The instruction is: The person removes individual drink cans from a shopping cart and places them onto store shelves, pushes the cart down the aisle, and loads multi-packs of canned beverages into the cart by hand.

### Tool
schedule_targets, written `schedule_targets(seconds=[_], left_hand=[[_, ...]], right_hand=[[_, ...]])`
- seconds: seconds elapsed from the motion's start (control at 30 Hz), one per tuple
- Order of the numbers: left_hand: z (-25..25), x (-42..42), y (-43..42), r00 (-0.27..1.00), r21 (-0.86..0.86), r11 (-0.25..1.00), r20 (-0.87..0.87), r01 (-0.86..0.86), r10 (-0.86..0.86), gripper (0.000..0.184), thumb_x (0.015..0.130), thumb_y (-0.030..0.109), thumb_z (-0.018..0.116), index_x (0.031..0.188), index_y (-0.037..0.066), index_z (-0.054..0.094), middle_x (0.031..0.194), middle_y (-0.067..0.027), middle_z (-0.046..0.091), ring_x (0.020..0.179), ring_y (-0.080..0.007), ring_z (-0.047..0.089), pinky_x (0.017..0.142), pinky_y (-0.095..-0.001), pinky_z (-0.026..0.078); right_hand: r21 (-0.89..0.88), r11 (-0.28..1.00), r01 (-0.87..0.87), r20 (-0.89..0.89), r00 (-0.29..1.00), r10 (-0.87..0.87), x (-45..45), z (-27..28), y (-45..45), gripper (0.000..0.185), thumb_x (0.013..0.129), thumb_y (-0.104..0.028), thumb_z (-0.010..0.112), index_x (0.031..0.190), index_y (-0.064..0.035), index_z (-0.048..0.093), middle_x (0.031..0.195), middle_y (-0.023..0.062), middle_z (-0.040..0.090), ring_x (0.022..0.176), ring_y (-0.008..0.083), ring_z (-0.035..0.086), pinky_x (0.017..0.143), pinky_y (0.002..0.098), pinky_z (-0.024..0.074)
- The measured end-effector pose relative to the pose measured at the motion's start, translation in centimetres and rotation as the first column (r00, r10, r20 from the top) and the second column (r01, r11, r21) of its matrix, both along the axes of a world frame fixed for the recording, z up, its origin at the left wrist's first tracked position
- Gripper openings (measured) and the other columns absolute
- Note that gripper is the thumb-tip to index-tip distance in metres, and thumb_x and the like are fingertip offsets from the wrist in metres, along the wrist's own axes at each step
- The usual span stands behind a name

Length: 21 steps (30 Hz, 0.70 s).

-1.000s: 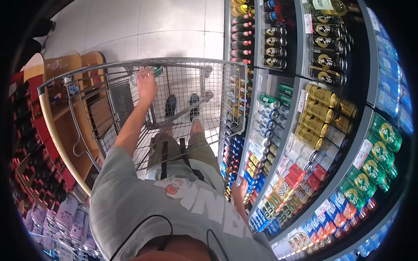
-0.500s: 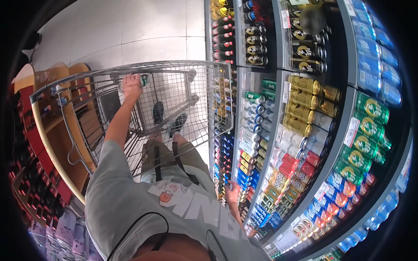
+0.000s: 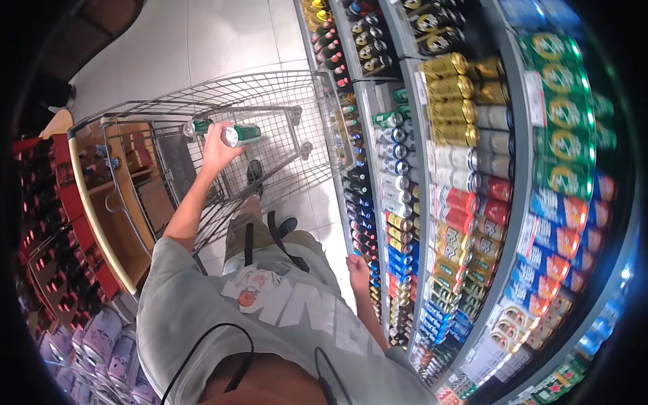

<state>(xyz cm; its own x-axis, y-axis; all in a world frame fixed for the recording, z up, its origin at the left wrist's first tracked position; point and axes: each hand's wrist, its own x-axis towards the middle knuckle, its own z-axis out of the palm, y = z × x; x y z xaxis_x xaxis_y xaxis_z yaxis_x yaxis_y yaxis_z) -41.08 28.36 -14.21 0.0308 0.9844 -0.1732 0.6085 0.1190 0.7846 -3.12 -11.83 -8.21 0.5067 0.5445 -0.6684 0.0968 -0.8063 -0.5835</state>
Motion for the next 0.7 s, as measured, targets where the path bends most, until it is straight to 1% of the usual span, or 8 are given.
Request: schedule_targets(seconds=[0.1, 0.23, 0.37, 0.43, 0.5, 0.57, 0.63, 0.7], left_hand=[[4.8, 2.8, -2.6, 0.992, 0.131, 0.991, 0.121, 0.007, -0.023, 0.066, 0.057, 0.018, 0.086, 0.113, 0.003, 0.054, 0.109, -0.0135, 0.054, 0.101, -0.0262, 0.058, 0.089, -0.0359, 0.049], [12.0, 7.5, -6.7, 0.793, 0.001, 0.999, 0.607, 0.052, -0.042, 0.063, 0.064, 0.018, 0.087, 0.112, 0.001, 0.051, 0.1, -0.0072, 0.059, 0.093, -0.0153, 0.061, 0.082, -0.03, 0.052], [18.7, 13.0, -11.0, 0.597, -0.092, 0.993, 0.802, 0.075, 0.029, 0.039, 0.077, 0.015, 0.077, 0.105, 0.005, 0.051, 0.098, -0.006, 0.061, 0.088, -0.0129, 0.062, 0.076, -0.0286, 0.053], [22.4, 15.5, -13.3, 0.623, -0.183, 0.967, 0.781, 0.175, 0.035, 0.037, 0.083, 0.026, 0.071, 0.108, 0.007, 0.053, 0.099, -0.0037, 0.063, 0.086, -0.0104, 0.063, 0.071, -0.0273, 0.053], [24.8, 18.0, -15.2, 0.656, -0.213, 0.936, 0.755, 0.28, -0.024, 0.04, 0.084, 0.031, 0.071, 0.113, 0.007, 0.055, 0.098, -0.0032, 0.064, 0.084, -0.0095, 0.063, 0.065, -0.0255, 0.053], [26.5, 20.4, -17.6, 0.636, -0.21, 0.878, 0.761, 0.43, -0.13, 0.044, 0.084, 0.035, 0.072, 0.113, 0.006, 0.057, 0.097, -0.0033, 0.065, 0.082, -0.0095, 0.063, 0.058, -0.0227, 0.051], [28.5, 22.8, -20.7, 0.645, -0.203, 0.834, 0.732, 0.514, -0.219, 0.043, 0.084, 0.037, 0.071, 0.112, 0.006, 0.058, 0.098, -0.0039, 0.064, 0.083, -0.0101, 0.063, 0.061, -0.0238, 0.052], [29.8, 24.4, -23.4, 0.66, -0.182, 0.783, 0.667, 0.595, -0.346, 0.05, 0.087, 0.042, 0.067, 0.116, 0.003, 0.056, 0.098, -0.005, 0.063, 0.085, -0.0114, 0.063, 0.067, -0.0263, 0.053]], right_hand=[[0.157, 0.988, 0.005, -0.057, 0.998, 0.004, 0.2, 0.6, -0.6, 0.015, 0.092, -0.007, 0.057, 0.106, -0.0033, 0.061, 0.098, 0.0034, 0.066, 0.091, 0.01, 0.059, 0.078, 0.0243, 0.0461], [0.416, 0.906, -0.073, -0.021, 0.996, 0.09, -0.1, 3.0, -0.3, 0.011, 0.092, 0.0, 0.056, 0.101, -0.0005, 0.062, 0.104, 0.0056, 0.063, 0.094, 0.0108, 0.058, 0.085, 0.0245, 0.0453], [0.577, 0.769, -0.275, 0.204, 0.96, 0.19, 0.5, 5.3, 1.6, 0.033, 0.087, 0.0, 0.062, 0.12, -0.0025, 0.056, 0.114, 0.0114, 0.062, 0.103, 0.0174, 0.06, 0.087, 0.0278, 0.0476], [0.707, 0.693, -0.142, 0.036, 0.986, 0.166, -0.2, 9.6, 3.4, 0.059, 0.085, 0.005, 0.062, 0.138, -0.0048, 0.039, 0.131, 0.0099, 0.05, 0.114, 0.0167, 0.053, 0.091, 0.0277, 0.047], [0.862, 0.493, -0.121, 0.044, 0.985, 0.167, -0.5, 12.7, 3.8, 0.078, 0.079, 0.009, 0.066, 0.145, -0.0052, 0.026, 0.144, 0.013, 0.036, 0.121, 0.0213, 0.048, 0.094, 0.0303, 0.0468], [0.894, 0.447, -0.026, -0.03, 0.993, 0.117, -0.9, 16.3, 3.5, 0.09, 0.074, 0.008, 0.071, 0.148, -0.0047, 0.021, 0.148, 0.0147, 0.029, 0.124, 0.0227, 0.045, 0.097, 0.0323, 0.0454], [0.932, 0.355, -0.065, 0.03, 0.994, 0.104, -1.1, 17.7, 2.5, 0.087, 0.073, 0.005, 0.074, 0.145, -0.0023, 0.026, 0.146, 0.0159, 0.033, 0.125, 0.0225, 0.045, 0.1, 0.034, 0.0439], [0.862, 0.484, -0.153, 0.139, 0.988, 0.066, -0.5, 18.6, 0.2, 0.076, 0.071, -0.001, 0.075, 0.137, 0.0017, 0.038, 0.125, 0.0129, 0.053, 0.112, 0.0196, 0.055, 0.095, 0.0317, 0.0477]])
